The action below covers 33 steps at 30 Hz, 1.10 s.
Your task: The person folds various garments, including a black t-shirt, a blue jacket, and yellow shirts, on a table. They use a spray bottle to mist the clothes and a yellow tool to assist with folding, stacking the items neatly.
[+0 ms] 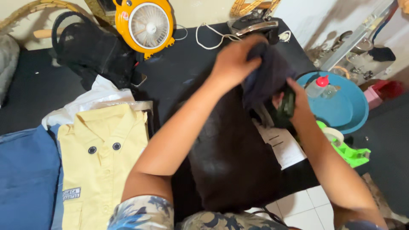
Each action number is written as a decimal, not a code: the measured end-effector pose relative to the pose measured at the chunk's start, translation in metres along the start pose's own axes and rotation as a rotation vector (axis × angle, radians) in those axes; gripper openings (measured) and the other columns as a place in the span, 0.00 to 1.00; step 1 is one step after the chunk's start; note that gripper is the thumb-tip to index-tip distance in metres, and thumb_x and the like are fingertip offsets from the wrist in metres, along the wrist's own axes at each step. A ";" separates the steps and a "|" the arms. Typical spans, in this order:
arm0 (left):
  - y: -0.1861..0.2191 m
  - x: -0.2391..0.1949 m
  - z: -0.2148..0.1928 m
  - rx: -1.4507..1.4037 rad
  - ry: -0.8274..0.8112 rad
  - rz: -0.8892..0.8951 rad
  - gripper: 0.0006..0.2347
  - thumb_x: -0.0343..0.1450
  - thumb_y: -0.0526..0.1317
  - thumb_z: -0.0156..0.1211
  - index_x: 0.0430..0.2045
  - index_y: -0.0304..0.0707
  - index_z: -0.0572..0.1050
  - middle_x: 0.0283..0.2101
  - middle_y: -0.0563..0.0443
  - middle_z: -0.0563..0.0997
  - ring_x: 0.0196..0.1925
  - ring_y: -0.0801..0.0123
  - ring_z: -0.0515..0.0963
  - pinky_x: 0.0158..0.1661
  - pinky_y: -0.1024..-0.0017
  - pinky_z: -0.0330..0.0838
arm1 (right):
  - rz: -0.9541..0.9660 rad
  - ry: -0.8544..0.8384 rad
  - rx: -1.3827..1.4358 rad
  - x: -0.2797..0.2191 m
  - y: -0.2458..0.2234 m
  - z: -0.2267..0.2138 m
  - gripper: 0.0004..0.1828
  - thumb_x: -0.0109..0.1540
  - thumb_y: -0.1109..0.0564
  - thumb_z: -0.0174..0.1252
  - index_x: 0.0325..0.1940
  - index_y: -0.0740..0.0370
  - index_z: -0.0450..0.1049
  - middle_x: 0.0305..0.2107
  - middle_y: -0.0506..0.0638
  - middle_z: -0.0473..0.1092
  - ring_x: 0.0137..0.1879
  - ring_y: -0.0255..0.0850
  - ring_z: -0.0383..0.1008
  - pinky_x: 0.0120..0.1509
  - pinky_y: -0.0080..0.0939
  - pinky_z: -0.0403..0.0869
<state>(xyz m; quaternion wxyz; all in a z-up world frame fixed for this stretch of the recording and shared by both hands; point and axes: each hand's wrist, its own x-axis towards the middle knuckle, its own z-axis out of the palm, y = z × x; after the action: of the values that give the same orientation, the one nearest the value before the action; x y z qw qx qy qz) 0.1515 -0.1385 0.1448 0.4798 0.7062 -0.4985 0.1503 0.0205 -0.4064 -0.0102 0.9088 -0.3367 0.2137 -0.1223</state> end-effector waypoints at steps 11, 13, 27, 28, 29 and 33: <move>0.062 -0.058 -0.171 0.307 0.219 0.259 0.22 0.68 0.34 0.70 0.58 0.44 0.73 0.56 0.44 0.80 0.57 0.47 0.79 0.55 0.58 0.75 | -0.269 -0.236 -0.348 -0.034 -0.054 0.180 0.10 0.66 0.52 0.65 0.44 0.56 0.72 0.25 0.45 0.69 0.27 0.35 0.71 0.32 0.35 0.72; 0.084 -0.097 -0.171 0.200 0.137 0.135 0.24 0.64 0.33 0.68 0.57 0.44 0.73 0.53 0.47 0.81 0.55 0.54 0.83 0.54 0.62 0.77 | -0.278 -0.230 -0.464 -0.052 -0.055 0.184 0.12 0.65 0.53 0.62 0.52 0.55 0.75 0.28 0.43 0.71 0.27 0.32 0.70 0.32 0.34 0.71; 0.004 -0.137 -0.146 -0.684 0.221 -0.550 0.14 0.70 0.33 0.57 0.51 0.36 0.75 0.35 0.56 0.80 0.35 0.68 0.78 0.34 0.67 0.72 | -0.142 -0.065 -0.564 -0.074 -0.015 0.173 0.17 0.62 0.49 0.62 0.55 0.51 0.78 0.18 0.43 0.66 0.23 0.34 0.68 0.30 0.38 0.73; 0.000 -0.126 -0.146 -0.659 0.272 -0.501 0.14 0.71 0.32 0.57 0.51 0.35 0.75 0.35 0.55 0.80 0.34 0.67 0.77 0.34 0.67 0.71 | -0.174 -0.107 -0.524 -0.068 -0.012 0.178 0.13 0.63 0.50 0.63 0.50 0.53 0.76 0.19 0.44 0.67 0.24 0.36 0.69 0.32 0.39 0.73; -0.001 -0.115 -0.149 -0.634 0.322 -0.450 0.14 0.71 0.31 0.57 0.51 0.34 0.76 0.36 0.53 0.80 0.33 0.66 0.76 0.34 0.66 0.70 | -0.205 -0.149 -0.485 -0.061 -0.009 0.186 0.11 0.63 0.51 0.65 0.46 0.55 0.75 0.20 0.45 0.67 0.26 0.38 0.70 0.33 0.41 0.73; 0.017 -0.083 -0.167 -0.286 0.379 0.086 0.12 0.76 0.29 0.59 0.53 0.35 0.75 0.46 0.48 0.85 0.50 0.65 0.83 0.56 0.71 0.77 | -0.264 -0.337 -0.277 -0.043 -0.032 0.214 0.10 0.63 0.52 0.66 0.38 0.57 0.72 0.20 0.48 0.65 0.28 0.41 0.70 0.35 0.42 0.73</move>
<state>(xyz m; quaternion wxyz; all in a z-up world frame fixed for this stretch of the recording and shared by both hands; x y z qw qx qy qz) 0.1433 0.0453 0.1794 0.6530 0.5684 -0.4455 0.2282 0.0817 -0.2944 0.1702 0.8530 -0.4985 0.0282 -0.1519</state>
